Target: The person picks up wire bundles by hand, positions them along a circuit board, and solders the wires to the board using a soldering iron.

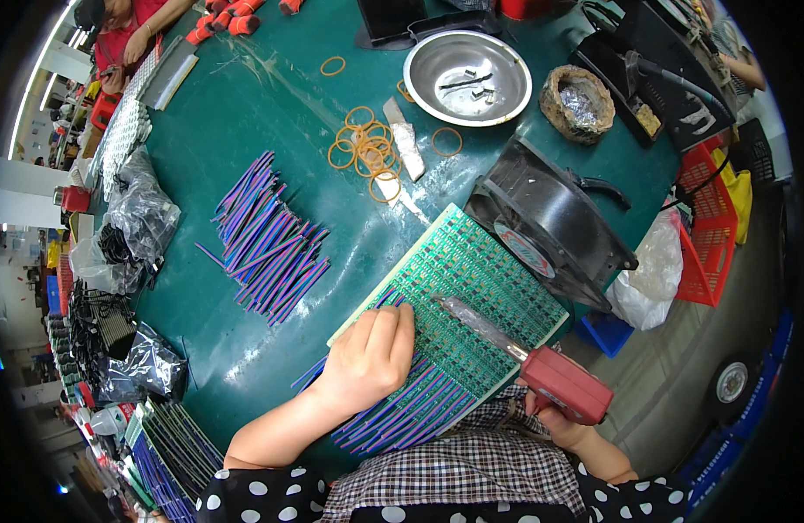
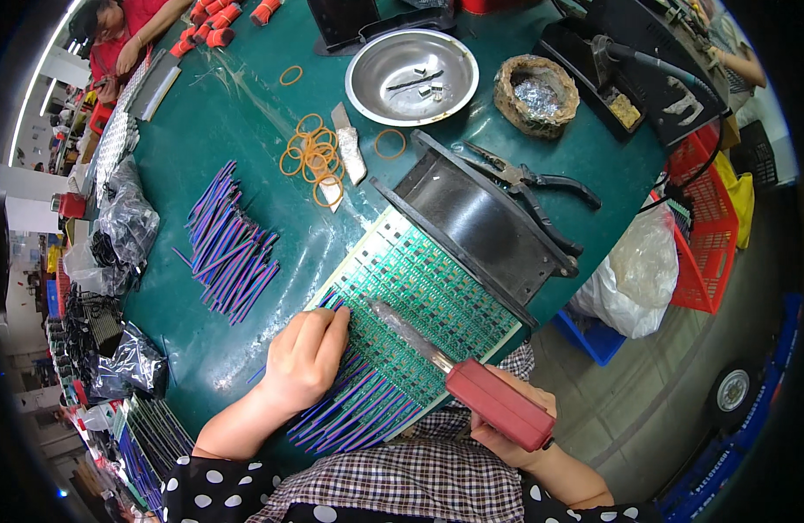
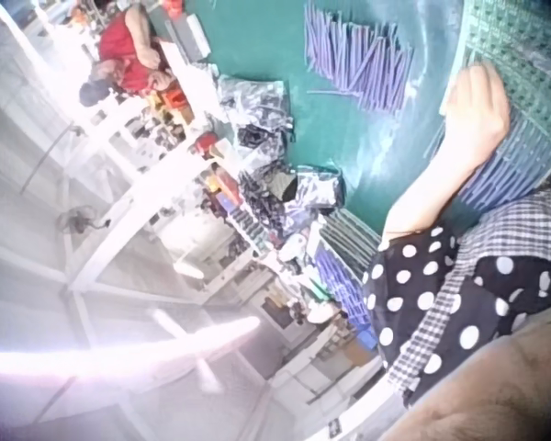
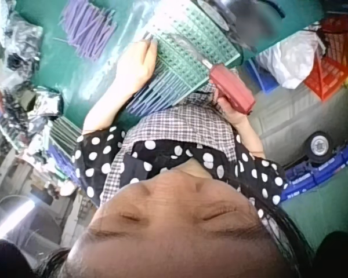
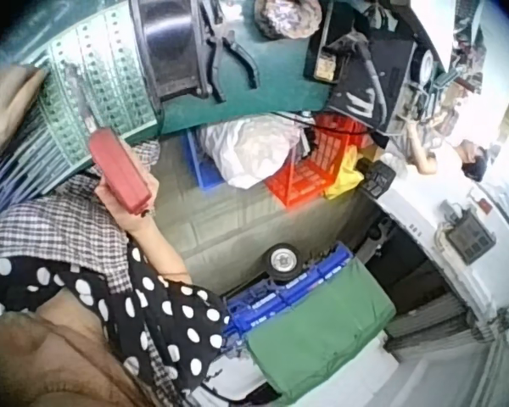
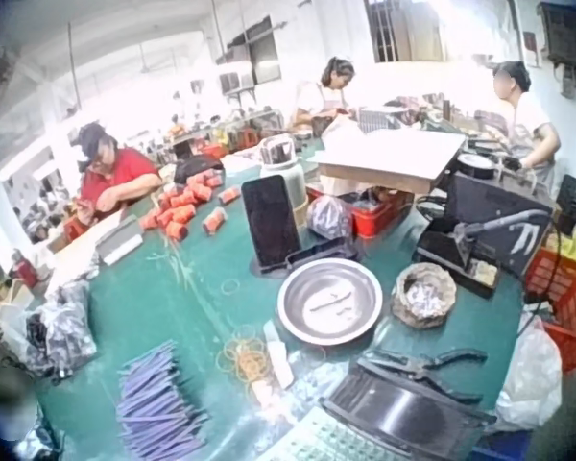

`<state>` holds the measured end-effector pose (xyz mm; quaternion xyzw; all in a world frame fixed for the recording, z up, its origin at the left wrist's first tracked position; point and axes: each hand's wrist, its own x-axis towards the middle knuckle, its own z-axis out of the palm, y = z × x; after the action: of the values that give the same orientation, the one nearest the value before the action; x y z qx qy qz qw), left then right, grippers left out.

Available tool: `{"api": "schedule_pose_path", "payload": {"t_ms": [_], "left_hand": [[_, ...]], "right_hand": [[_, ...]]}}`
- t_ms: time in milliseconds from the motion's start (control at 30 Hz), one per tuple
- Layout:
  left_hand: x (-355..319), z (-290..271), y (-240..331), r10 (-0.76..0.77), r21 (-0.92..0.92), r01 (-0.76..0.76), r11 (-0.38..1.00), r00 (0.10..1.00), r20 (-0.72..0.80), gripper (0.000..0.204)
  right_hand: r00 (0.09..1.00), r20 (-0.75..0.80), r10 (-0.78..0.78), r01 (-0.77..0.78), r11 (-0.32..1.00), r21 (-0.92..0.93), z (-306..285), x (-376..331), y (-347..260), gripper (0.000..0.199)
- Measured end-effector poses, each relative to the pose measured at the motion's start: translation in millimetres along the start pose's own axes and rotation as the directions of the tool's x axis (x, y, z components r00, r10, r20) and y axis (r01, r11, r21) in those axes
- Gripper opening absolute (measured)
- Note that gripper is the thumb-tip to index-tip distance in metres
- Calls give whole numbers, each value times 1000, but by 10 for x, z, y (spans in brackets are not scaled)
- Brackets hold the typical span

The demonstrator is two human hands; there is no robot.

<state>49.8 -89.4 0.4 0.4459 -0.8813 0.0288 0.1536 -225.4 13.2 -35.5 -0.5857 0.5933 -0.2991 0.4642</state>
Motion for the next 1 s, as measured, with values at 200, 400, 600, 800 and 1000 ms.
{"api": "schedule_pose_path", "payload": {"t_ms": [200,400,600,800,1000], "left_hand": [[-6,23,11,-22,28,22,999,999,27,31],[-9,29,16,-16,40,15,999,999,30,32],[-7,25,29,-16,55,14,998,999,46,33],[12,8,75,-2,131,-8,991,997,76,33],[31,-5,107,6,202,-25,979,995,97,32]], "right_hand": [[997,74,23,-32,992,121,-52,135,-100,47],[994,107,-19,-7,971,238,-46,175,-105,59],[928,53,-369,372,925,-71,-38,343,-119,65],[949,105,-297,291,954,67,-46,246,-7,68],[952,64,-298,299,954,-4,-103,275,-92,68]]}}
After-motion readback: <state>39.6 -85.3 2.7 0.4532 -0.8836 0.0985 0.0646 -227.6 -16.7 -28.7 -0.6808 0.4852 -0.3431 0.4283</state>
